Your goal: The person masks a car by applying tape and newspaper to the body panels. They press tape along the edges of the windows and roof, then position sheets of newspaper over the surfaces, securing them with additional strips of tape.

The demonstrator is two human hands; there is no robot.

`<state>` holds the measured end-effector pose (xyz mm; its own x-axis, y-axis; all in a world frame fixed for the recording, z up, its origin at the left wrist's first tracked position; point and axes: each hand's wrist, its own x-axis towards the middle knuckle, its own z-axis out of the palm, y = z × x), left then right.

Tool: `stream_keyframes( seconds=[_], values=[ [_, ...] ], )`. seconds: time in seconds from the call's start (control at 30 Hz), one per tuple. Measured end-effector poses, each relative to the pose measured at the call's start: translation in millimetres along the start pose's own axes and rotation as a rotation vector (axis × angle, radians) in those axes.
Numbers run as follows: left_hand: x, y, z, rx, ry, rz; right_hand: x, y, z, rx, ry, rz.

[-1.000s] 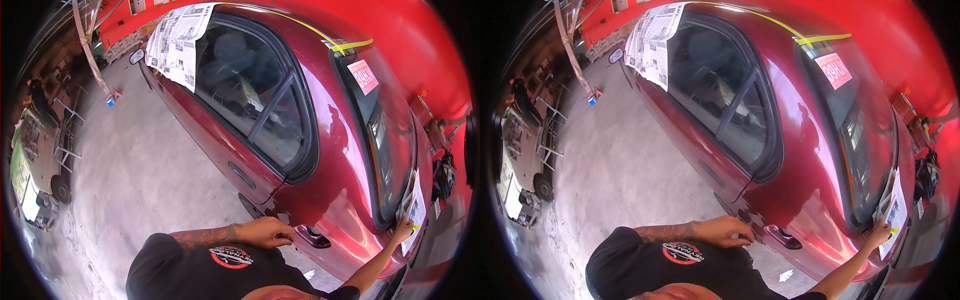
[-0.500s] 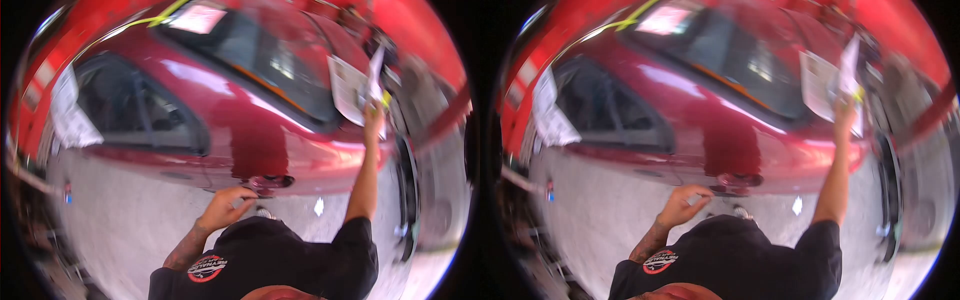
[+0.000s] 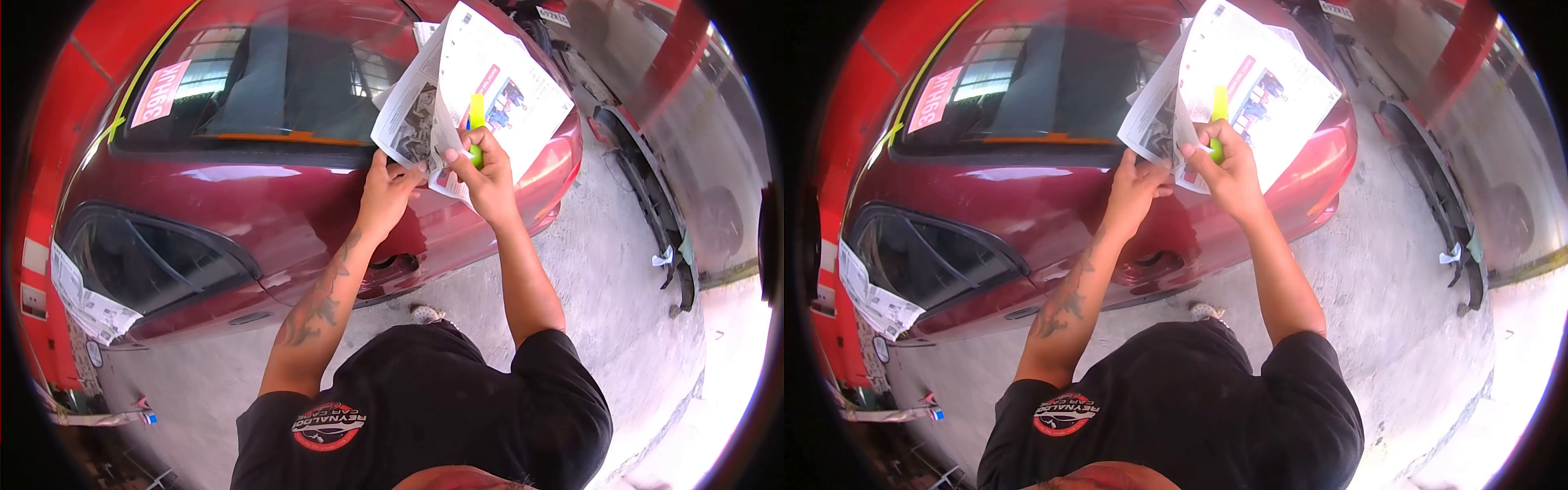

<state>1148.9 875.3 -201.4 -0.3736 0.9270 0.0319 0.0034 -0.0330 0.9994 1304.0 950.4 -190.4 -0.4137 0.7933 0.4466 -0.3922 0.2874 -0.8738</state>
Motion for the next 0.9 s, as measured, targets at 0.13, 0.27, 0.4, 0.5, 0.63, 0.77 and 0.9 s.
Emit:
stream_keyframes(
  seconds=[0.13, 0.27, 0.4, 0.5, 0.63, 0.77, 0.9],
  values=[
    [24, 1, 19, 0.026, 0.013, -0.027, -16, -9, -27, 0.161, 0.123, 0.005],
    [45, 34, 10, 0.233, 0.096, 0.263, -32, -24, -74, 0.332, 0.375, -0.130],
    [57, 113, -13, 0.248, 0.169, 0.528, -43, -55, -130, 0.348, 0.471, -0.282],
    [69, 169, -38, 0.275, 0.241, 0.673, -38, -81, -155, 0.313, 0.485, -0.362],
    [69, 237, -72, 0.188, 0.247, 0.829, -24, -103, -170, 0.290, 0.572, -0.397],
    [54, 292, -77, 0.230, 0.415, 0.940, -3, -117, -179, 0.284, 0.631, -0.380],
    [45, 357, -133, 0.997, 0.447, 1.161, 19, -140, -171, 0.211, 0.741, -0.374]
  ],
)
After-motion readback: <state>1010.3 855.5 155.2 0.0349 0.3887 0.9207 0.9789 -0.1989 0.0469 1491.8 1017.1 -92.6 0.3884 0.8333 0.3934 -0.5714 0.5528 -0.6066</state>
